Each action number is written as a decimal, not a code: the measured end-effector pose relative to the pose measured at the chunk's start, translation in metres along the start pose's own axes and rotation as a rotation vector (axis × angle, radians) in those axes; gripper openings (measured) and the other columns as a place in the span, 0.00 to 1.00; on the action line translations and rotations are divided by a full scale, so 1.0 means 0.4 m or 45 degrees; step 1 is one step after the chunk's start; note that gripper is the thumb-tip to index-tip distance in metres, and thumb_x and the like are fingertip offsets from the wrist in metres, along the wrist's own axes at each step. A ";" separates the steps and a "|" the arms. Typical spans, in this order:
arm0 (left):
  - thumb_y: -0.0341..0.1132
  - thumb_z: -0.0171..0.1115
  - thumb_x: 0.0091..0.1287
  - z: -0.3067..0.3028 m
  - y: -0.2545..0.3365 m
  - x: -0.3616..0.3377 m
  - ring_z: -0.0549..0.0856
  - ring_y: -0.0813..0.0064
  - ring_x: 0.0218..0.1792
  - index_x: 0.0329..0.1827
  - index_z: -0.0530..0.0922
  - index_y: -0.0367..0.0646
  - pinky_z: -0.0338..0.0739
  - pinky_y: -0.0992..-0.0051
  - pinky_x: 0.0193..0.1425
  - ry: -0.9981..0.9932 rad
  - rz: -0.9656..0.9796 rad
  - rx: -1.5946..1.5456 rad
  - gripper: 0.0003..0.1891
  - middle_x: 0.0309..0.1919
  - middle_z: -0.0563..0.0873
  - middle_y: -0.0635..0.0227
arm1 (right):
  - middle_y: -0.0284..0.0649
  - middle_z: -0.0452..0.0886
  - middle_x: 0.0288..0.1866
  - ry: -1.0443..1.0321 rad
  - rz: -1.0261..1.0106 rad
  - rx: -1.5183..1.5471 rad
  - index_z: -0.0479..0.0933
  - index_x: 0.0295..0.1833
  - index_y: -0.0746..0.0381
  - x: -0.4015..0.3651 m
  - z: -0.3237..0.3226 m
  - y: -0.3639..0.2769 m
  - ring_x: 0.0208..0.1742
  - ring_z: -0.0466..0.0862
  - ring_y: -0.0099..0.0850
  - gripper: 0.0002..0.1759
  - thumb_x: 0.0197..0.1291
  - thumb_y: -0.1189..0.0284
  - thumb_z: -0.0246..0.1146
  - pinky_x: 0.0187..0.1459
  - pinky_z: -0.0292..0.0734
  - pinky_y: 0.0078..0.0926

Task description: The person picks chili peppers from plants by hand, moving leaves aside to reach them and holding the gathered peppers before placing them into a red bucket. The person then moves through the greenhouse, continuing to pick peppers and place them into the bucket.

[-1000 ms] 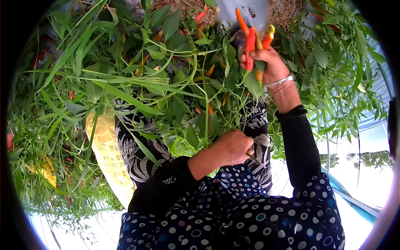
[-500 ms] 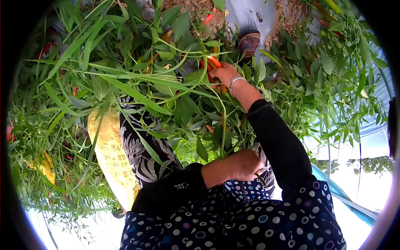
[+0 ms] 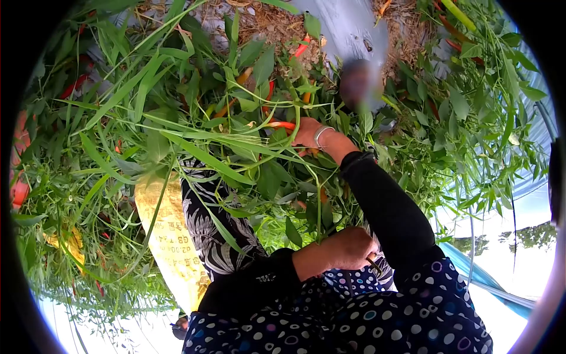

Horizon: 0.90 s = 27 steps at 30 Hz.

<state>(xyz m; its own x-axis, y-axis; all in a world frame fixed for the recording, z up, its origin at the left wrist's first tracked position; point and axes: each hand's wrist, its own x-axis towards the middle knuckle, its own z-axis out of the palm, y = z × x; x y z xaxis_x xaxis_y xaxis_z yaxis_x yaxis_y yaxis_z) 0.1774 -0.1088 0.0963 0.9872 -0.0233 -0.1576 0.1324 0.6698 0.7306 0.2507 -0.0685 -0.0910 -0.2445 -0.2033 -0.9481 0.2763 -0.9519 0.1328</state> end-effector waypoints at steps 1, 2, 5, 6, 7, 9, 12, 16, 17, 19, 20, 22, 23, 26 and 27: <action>0.31 0.57 0.53 -0.004 0.002 -0.002 0.79 0.57 0.25 0.17 0.76 0.37 0.73 0.65 0.33 -0.037 -0.025 -0.019 0.10 0.17 0.78 0.57 | 0.41 0.76 0.33 -0.030 0.042 -0.126 0.72 0.41 0.69 -0.008 0.003 -0.018 0.26 0.82 0.31 0.13 0.50 0.74 0.61 0.25 0.78 0.23; 0.31 0.57 0.53 -0.004 0.000 -0.004 0.79 0.57 0.25 0.17 0.76 0.37 0.73 0.65 0.33 -0.032 -0.033 -0.016 0.10 0.17 0.78 0.57 | 0.41 0.76 0.31 -0.060 0.085 -0.252 0.72 0.39 0.69 -0.004 0.006 -0.021 0.25 0.83 0.30 0.12 0.51 0.74 0.61 0.24 0.77 0.24; 0.32 0.57 0.52 0.004 0.000 -0.004 0.79 0.56 0.24 0.17 0.76 0.36 0.72 0.65 0.31 0.121 0.023 -0.109 0.10 0.16 0.77 0.55 | 0.44 0.76 0.34 -0.127 0.133 -0.494 0.72 0.42 0.68 0.016 0.010 -0.023 0.27 0.82 0.30 0.14 0.54 0.68 0.60 0.22 0.77 0.27; 0.32 0.57 0.52 0.001 0.000 -0.004 0.79 0.56 0.24 0.17 0.76 0.36 0.72 0.65 0.31 0.120 0.021 -0.112 0.10 0.16 0.77 0.55 | 0.47 0.77 0.42 -0.191 0.194 -0.522 0.71 0.46 0.68 0.016 0.011 -0.023 0.30 0.82 0.32 0.19 0.56 0.64 0.60 0.23 0.78 0.28; 0.32 0.57 0.53 -0.002 -0.001 -0.002 0.78 0.56 0.23 0.18 0.76 0.36 0.73 0.64 0.32 0.046 0.010 -0.065 0.09 0.16 0.77 0.55 | 0.47 0.77 0.42 -0.260 0.199 -0.557 0.70 0.47 0.67 0.015 0.008 -0.024 0.36 0.82 0.32 0.21 0.57 0.62 0.59 0.23 0.78 0.28; 0.31 0.57 0.53 -0.002 -0.007 -0.001 0.78 0.56 0.23 0.19 0.76 0.36 0.73 0.64 0.32 -0.022 -0.003 -0.016 0.08 0.17 0.78 0.55 | 0.44 0.77 0.36 -0.202 0.072 -0.562 0.72 0.43 0.67 0.037 0.011 0.005 0.29 0.82 0.32 0.15 0.54 0.67 0.60 0.22 0.77 0.27; 0.30 0.56 0.53 0.016 -0.020 0.000 0.78 0.56 0.23 0.20 0.76 0.36 0.73 0.63 0.33 0.076 0.095 -0.019 0.07 0.17 0.78 0.55 | 0.42 0.77 0.32 -0.119 0.033 -0.422 0.73 0.45 0.67 0.043 -0.006 0.040 0.25 0.82 0.32 0.16 0.49 0.72 0.62 0.24 0.78 0.25; 0.30 0.57 0.51 0.012 -0.015 -0.002 0.78 0.56 0.22 0.17 0.74 0.37 0.73 0.63 0.32 0.091 0.021 -0.002 0.08 0.15 0.76 0.56 | 0.42 0.77 0.32 -0.144 -0.018 -0.202 0.70 0.46 0.67 -0.005 -0.058 0.046 0.25 0.81 0.30 0.20 0.44 0.74 0.62 0.23 0.76 0.27; 0.30 0.58 0.51 0.006 -0.013 -0.002 0.78 0.56 0.21 0.16 0.74 0.37 0.73 0.63 0.31 0.076 0.009 -0.007 0.08 0.14 0.76 0.56 | 0.42 0.77 0.31 -0.123 -0.034 -0.077 0.71 0.45 0.66 -0.014 -0.075 0.058 0.24 0.80 0.29 0.19 0.43 0.75 0.62 0.23 0.76 0.28; 0.29 0.58 0.50 -0.004 -0.007 -0.002 0.78 0.56 0.21 0.16 0.74 0.37 0.72 0.63 0.30 0.077 -0.017 -0.042 0.08 0.14 0.76 0.56 | 0.40 0.77 0.30 -0.123 -0.069 0.150 0.71 0.42 0.66 -0.030 -0.108 0.084 0.21 0.77 0.28 0.18 0.41 0.77 0.61 0.23 0.74 0.28; 0.29 0.58 0.50 -0.006 -0.005 -0.001 0.78 0.56 0.20 0.16 0.73 0.37 0.72 0.63 0.29 0.082 -0.041 -0.074 0.08 0.14 0.76 0.55 | 0.40 0.77 0.30 -0.124 -0.063 0.153 0.71 0.42 0.66 -0.045 -0.123 0.085 0.21 0.77 0.28 0.18 0.41 0.77 0.61 0.23 0.74 0.28; 0.29 0.59 0.50 -0.008 -0.010 0.001 0.77 0.56 0.19 0.16 0.73 0.38 0.71 0.63 0.26 0.106 0.014 -0.084 0.08 0.14 0.75 0.56 | 0.40 0.77 0.29 -0.164 -0.064 0.234 0.72 0.42 0.67 -0.081 -0.161 0.080 0.20 0.76 0.27 0.18 0.41 0.76 0.61 0.23 0.72 0.26; 0.30 0.59 0.51 -0.016 -0.006 0.002 0.77 0.56 0.19 0.16 0.73 0.38 0.71 0.62 0.27 0.101 -0.033 -0.082 0.09 0.14 0.75 0.56 | 0.39 0.77 0.29 -0.181 -0.074 0.229 0.73 0.43 0.67 -0.086 -0.175 0.080 0.21 0.76 0.27 0.19 0.41 0.75 0.61 0.23 0.73 0.24; 0.33 0.60 0.53 -0.029 -0.009 0.000 0.77 0.55 0.20 0.16 0.72 0.39 0.70 0.63 0.27 0.117 -0.071 -0.056 0.11 0.14 0.75 0.57 | 0.38 0.77 0.30 -0.060 -0.188 0.336 0.73 0.44 0.67 -0.124 -0.210 0.091 0.20 0.75 0.26 0.19 0.41 0.75 0.60 0.24 0.74 0.24; 0.34 0.60 0.54 -0.033 -0.011 0.000 0.76 0.56 0.20 0.17 0.72 0.39 0.70 0.63 0.26 0.201 -0.068 -0.034 0.11 0.14 0.75 0.57 | 0.38 0.77 0.31 -0.094 -0.261 0.429 0.72 0.45 0.67 -0.122 -0.222 0.103 0.21 0.76 0.26 0.19 0.42 0.75 0.60 0.25 0.75 0.23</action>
<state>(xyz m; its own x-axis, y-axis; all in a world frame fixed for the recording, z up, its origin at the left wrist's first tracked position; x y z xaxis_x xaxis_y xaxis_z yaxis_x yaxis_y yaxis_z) 0.1757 -0.1022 0.0843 0.9524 0.0565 -0.2997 0.1796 0.6902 0.7010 0.3567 -0.0776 -0.0649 -0.3324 -0.0053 -0.9431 -0.1026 -0.9938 0.0418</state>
